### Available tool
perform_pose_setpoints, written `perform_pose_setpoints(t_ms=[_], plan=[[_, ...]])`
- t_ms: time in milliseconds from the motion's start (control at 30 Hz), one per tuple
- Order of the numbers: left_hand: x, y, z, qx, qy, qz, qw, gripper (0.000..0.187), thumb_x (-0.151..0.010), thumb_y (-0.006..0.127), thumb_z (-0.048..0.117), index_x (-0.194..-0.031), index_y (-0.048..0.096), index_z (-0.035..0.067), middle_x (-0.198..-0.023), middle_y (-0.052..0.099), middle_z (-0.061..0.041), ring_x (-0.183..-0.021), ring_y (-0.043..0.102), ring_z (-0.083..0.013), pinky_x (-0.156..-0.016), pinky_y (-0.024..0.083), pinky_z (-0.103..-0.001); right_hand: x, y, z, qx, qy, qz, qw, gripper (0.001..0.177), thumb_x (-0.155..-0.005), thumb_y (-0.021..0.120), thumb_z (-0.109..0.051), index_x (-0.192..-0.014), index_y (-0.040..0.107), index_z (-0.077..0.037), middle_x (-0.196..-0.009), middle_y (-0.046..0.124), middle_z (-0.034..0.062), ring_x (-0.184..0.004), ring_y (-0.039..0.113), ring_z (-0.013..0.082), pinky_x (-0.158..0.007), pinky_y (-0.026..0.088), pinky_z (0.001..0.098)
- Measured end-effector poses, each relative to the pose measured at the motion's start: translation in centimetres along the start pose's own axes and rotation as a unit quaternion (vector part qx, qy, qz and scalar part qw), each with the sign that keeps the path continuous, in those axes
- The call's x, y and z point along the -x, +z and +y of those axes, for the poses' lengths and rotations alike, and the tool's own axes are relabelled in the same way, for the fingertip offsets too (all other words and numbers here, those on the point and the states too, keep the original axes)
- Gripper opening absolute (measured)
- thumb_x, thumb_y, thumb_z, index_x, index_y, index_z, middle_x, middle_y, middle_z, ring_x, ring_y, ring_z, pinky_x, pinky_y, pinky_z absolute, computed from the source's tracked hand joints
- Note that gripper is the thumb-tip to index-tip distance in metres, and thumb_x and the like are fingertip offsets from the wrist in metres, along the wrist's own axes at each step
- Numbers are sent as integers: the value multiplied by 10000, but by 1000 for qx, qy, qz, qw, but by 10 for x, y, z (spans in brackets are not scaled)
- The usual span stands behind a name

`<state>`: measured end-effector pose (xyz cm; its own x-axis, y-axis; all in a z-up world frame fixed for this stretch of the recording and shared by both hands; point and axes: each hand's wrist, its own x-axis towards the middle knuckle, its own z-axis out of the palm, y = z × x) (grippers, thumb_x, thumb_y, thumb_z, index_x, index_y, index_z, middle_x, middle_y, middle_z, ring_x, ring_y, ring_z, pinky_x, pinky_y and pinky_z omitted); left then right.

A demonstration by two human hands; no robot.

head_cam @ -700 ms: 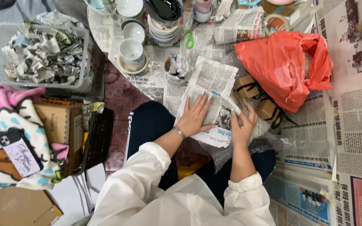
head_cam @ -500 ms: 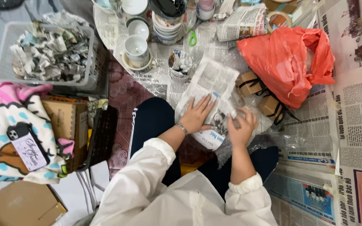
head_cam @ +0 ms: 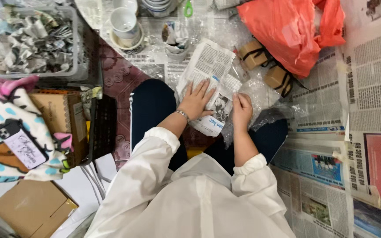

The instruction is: The person sits on the floor and wraps several small ceramic cups and bowls individually with newspaper and bubble wrap. They fold the paper around each item, tuck the edges, and place the wrapped objects into a nearby container.

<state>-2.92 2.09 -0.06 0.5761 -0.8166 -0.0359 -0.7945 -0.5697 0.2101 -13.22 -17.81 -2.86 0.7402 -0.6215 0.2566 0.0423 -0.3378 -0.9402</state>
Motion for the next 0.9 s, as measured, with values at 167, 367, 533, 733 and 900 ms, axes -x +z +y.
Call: perform_pose_setpoints(t_ms=[167,367,533,733,900], plan=[[3,12,6,-13,-5,28,1000,987,-858,651,665,-1631,244,207,-1694,130,-199,-1566,137,-342,-1199,108,-658,2,7,26,37,86,38,995,262,-970,730,-238,-1052,705,9,-991,723,115,-868,642,208,-801,521,321],[2,-16,13,53,-21,53,997,922,-841,696,570,-1595,295,224,-1682,180,-186,-1551,171,-352,-1216,112,-659,-8,15,-19,96,97,-35,990,293,-963,677,-264,-1107,640,-12,-912,719,146,-805,673,269,-741,547,377],[-1,-25,15,53,-20,30,998,885,-832,707,588,-1556,352,224,-1651,195,-205,-1526,188,-363,-1197,103,-658,-30,20,-39,269,149,-49,950,484,-902,683,-462,-987,701,14,-966,706,269,-928,680,460,-802,524,497],[-7,-31,22,68,-26,99,992,946,-831,688,596,-1551,341,90,-1612,245,-219,-1486,234,-370,-1152,105,-660,-41,15,-32,240,197,-15,950,549,-968,575,-506,-873,731,12,-843,705,269,-835,699,444,-775,526,495],[-22,-45,30,71,-72,97,990,890,-879,669,594,-1525,354,68,-1580,330,-167,-1481,273,-358,-1181,138,-657,-38,24,-29,253,145,14,956,480,-929,599,-493,-913,752,-38,-844,705,245,-807,674,458,-707,518,507]])
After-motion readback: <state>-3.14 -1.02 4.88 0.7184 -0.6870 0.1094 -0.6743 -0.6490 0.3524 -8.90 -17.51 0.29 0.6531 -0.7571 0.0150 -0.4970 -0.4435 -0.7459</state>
